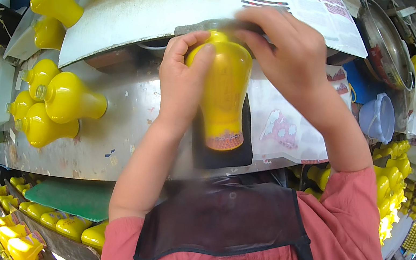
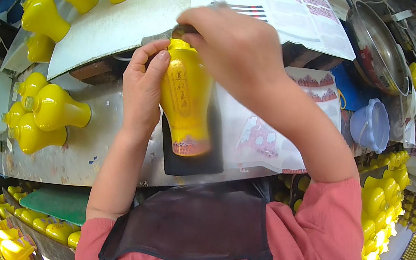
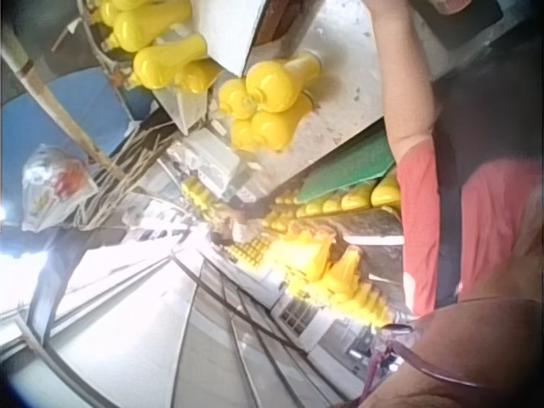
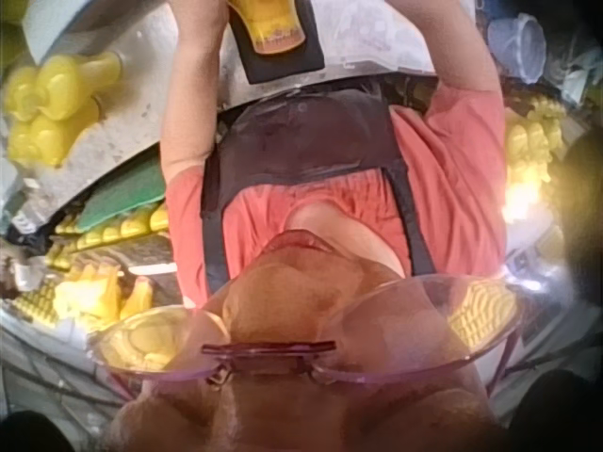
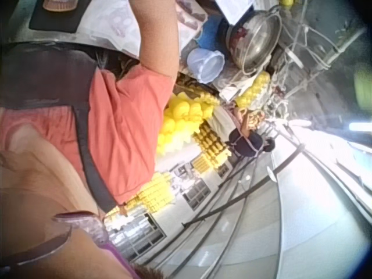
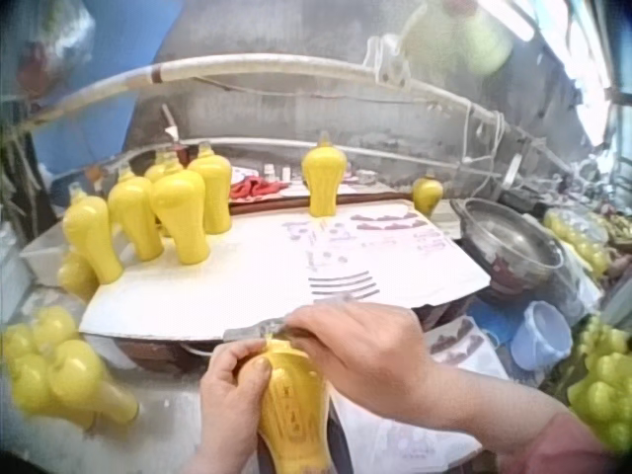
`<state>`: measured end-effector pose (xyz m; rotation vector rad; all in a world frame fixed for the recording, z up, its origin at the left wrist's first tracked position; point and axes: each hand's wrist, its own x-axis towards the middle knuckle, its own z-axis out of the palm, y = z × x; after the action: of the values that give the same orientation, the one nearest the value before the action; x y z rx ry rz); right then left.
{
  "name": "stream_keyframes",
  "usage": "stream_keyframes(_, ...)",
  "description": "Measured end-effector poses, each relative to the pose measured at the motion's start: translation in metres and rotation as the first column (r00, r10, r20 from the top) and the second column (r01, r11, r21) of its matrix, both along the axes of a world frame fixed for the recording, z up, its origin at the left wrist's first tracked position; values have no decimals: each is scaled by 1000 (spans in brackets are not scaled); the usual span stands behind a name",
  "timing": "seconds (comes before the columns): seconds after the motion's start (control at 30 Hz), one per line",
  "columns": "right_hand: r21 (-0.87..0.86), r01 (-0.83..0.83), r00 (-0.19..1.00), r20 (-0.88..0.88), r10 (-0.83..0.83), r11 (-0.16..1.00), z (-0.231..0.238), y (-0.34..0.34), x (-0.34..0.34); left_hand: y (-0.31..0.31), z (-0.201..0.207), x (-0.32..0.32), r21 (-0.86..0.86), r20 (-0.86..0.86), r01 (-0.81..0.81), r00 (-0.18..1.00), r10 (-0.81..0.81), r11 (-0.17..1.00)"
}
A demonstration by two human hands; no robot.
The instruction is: The person applies adhesive labels to yellow plastic bottles. They pick up a bottle, peel a label from a sheet, and carefully smooth it onto the bottle's surface. The process is repeated for multiple bottles.
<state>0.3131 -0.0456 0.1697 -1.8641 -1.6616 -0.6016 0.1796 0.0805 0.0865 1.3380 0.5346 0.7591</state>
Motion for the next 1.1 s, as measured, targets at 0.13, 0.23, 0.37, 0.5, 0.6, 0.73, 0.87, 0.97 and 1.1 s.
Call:
stream_keyframes(0.13, 95, -327, 941, 119, 316, 940, -31, -32, -32, 4, -1, 1, -7, 26, 17, 1000, -17, 1000)
stream_keyframes(0.23, -24, -461, 886, 49, 462, 887, -51, -42, -48, 1, 1, -5, -135, 84, 63, 995, -51, 989)
stream_keyframes(0.37, 106, -294, 955, 8, 295, 950, -52, -39, -57, -1, 2, -12, 63, 51, 24, 998, -28, 998)
stream_keyframes(0.5, -56, -582, 811, -115, 573, 812, -43, -47, -60, -6, -9, -11, 278, -49, 24, 999, -10, 960)
stream_keyframes(0.6, 97, -276, 845, -450, 290, 956, -49, -63, -53, -14, -20, -13, 146, 23, 20, 999, -23, 989)
stream_keyframes(0.73, 193, -342, 821, -414, 392, 920, -72, -73, -49, -34, -34, -39, 366, -153, -24, 985, 85, 930)
stream_keyframes(0.87, 160, -367, 680, -626, 381, 917, -78, -94, -55, -46, -48, -61, 408, -177, 29, 983, 48, 913)
stream_keyframes(0.97, 115, -149, 211, -967, 145, 982, -81, -93, -47, -43, -52, -65, 287, -106, 12, 994, 19, 958)
stream_keyframes(1.1, -168, -150, 231, -964, -131, 974, -92, -69, -39, -43, -50, -66, 430, -126, 28, 992, 29, 903)
